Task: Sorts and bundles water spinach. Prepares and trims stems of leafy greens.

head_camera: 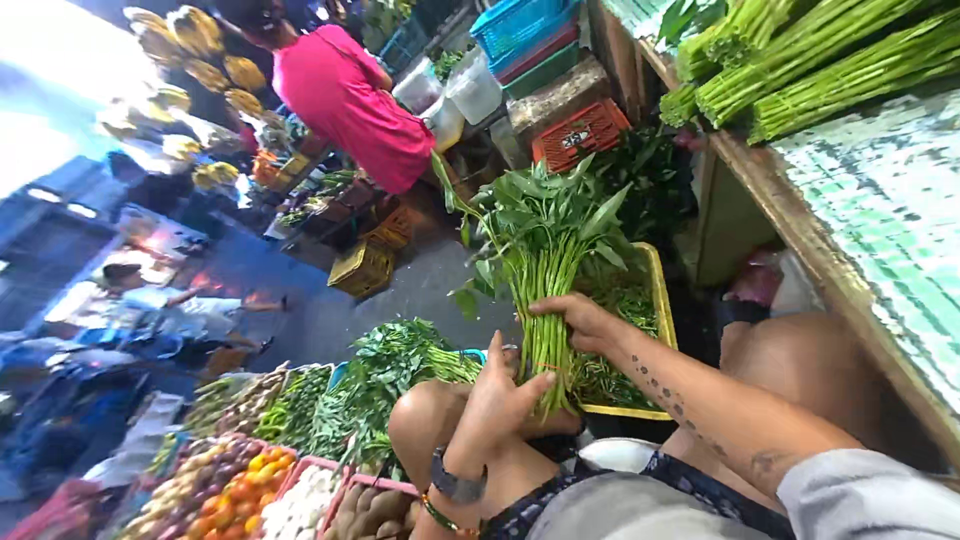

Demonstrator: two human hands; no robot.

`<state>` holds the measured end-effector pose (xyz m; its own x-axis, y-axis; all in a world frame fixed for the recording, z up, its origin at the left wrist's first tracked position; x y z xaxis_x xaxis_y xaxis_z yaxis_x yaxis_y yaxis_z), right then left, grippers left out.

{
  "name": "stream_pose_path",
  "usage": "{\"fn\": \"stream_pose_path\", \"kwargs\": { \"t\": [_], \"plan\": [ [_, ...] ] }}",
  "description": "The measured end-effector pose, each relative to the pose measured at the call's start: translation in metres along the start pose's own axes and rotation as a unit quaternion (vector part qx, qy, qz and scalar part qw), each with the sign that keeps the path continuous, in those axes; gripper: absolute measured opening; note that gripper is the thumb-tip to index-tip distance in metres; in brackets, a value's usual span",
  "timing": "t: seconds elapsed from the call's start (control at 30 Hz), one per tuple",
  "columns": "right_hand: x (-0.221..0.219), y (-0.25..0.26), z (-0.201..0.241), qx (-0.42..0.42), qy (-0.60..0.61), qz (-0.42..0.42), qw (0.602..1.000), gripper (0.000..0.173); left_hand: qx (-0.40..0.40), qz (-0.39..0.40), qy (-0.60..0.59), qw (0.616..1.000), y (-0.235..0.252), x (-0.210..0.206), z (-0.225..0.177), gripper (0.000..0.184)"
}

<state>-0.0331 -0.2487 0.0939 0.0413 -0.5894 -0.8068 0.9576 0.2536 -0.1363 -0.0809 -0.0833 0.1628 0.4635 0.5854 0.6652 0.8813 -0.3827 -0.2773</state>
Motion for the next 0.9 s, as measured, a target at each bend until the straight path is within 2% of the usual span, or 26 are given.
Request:
{"fn": "stream_pose_path", "kwargs": {
  "t": [0.07, 0.17, 0.23, 0.33, 0.4, 0.47, 0.53, 0.7, 0.8, 0.9],
  "plan": [
    [-0.008, -0.005, -0.005, 0.003, 0.001, 0.052, 0.999, 0.031, 0.009, 0.028, -0.007, 1.000, -0.001, 0.010, 0.007, 0.112],
    [-0.018, -0.015, -0.002, 0.032, 0.013, 0.065, 0.997, 0.030, -0.019, 0.045, -0.034, 0.998, 0.008, -0.001, 0.013, 0.116],
    [-0.020, -0.022, 0.002, 0.069, 0.008, 0.077, 0.995, 0.032, -0.028, 0.052, -0.040, 0.997, 0.018, -0.012, 0.012, 0.110],
    [-0.015, -0.027, 0.010, 0.119, -0.060, 0.058, 0.989, 0.037, -0.052, 0.039, -0.034, 0.997, 0.033, -0.026, 0.010, 0.096],
    [-0.005, -0.027, 0.013, 0.133, -0.108, 0.025, 0.985, 0.042, -0.044, 0.016, 0.020, 0.999, 0.037, -0.034, 0.007, 0.091],
    [0.002, -0.026, 0.016, 0.136, -0.124, 0.004, 0.983, 0.045, -0.022, -0.013, 0.119, 0.993, 0.037, -0.038, 0.002, 0.097],
    [0.008, -0.023, 0.019, 0.133, -0.113, -0.008, 0.985, 0.046, -0.039, -0.034, 0.185, 0.981, 0.038, -0.039, -0.003, 0.098],
    [0.016, -0.020, 0.026, 0.124, -0.119, -0.048, 0.984, 0.033, -0.198, -0.163, 0.127, 0.958, 0.049, -0.041, 0.013, 0.053],
    [0.021, -0.013, 0.021, 0.100, -0.119, -0.050, 0.987, 0.028, -0.225, -0.198, 0.127, 0.946, 0.053, -0.037, 0.014, 0.042],
    [0.022, -0.009, 0.018, 0.080, -0.092, -0.073, 0.990, 0.025, -0.237, -0.201, 0.083, 0.947, 0.056, -0.025, 0.013, 0.042]
  ]
}}
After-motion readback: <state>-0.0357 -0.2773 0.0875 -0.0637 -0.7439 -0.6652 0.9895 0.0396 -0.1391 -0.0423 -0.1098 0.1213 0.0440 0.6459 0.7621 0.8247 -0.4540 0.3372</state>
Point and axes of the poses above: each hand's wrist, its own y-axis towards the middle knuckle, its own x-axis out of the back of the hand, z = x × y, the point moved 4 cm from there along y, towards the middle knuckle, and after that the axes turned 3 degrees about z, right-handed, at the moved point
